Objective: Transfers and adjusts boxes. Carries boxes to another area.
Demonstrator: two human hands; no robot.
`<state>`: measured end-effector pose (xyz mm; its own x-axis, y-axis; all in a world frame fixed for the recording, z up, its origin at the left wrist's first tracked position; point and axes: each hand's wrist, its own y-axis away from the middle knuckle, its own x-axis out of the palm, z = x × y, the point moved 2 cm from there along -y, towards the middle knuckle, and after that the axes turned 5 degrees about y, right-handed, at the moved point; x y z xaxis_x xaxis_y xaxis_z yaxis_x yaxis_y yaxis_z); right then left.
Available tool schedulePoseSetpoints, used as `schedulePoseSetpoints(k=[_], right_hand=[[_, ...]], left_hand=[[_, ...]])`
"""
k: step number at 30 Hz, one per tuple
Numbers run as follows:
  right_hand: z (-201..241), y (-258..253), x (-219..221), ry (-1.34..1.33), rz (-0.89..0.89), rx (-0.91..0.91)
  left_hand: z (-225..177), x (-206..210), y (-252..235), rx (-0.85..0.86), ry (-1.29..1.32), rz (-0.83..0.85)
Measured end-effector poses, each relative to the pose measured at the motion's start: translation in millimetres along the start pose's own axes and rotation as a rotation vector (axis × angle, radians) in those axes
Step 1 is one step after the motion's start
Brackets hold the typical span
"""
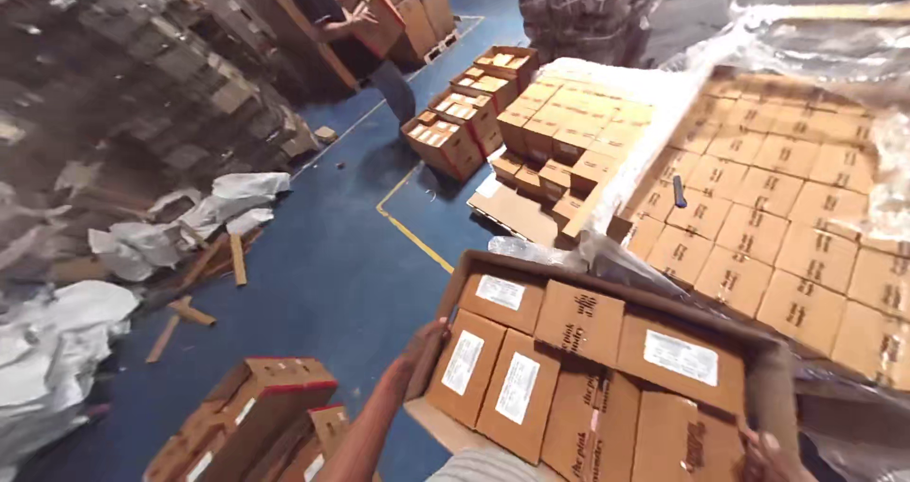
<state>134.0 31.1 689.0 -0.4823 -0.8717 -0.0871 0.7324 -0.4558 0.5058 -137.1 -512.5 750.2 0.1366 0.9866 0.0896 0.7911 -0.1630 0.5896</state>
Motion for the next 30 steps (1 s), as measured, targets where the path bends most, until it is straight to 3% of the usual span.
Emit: schedulePoseSetpoints(k=[4,9,16,24,30], right_hand=[[67.7,-87.1,89.6,0.263,0.134,-0.064],[151.0,-159.2,241.6,0.468,0.264,-0.137],[222.0,-201.6,426.5,0.415,0.399,-0.151],[268.0,-261.8,586.8,0.458,0.523,-0.176],[306.4,-333.0,731.3,0.518,0.639,-0.196]], left_hand=[[34.6,-73.7,41.7,0.086,0.032,-0.280],[50.3,-160.5,35.9,0.201,0.254,-0.417],[-7.3,-279.0,2.1,0.276,0.280,-0.563],[-48.8,-365.9,-43.6,0.255,0.328,-0.705],[-82.7,-437.2,-105.9,0.310,0.322,-0.795]])
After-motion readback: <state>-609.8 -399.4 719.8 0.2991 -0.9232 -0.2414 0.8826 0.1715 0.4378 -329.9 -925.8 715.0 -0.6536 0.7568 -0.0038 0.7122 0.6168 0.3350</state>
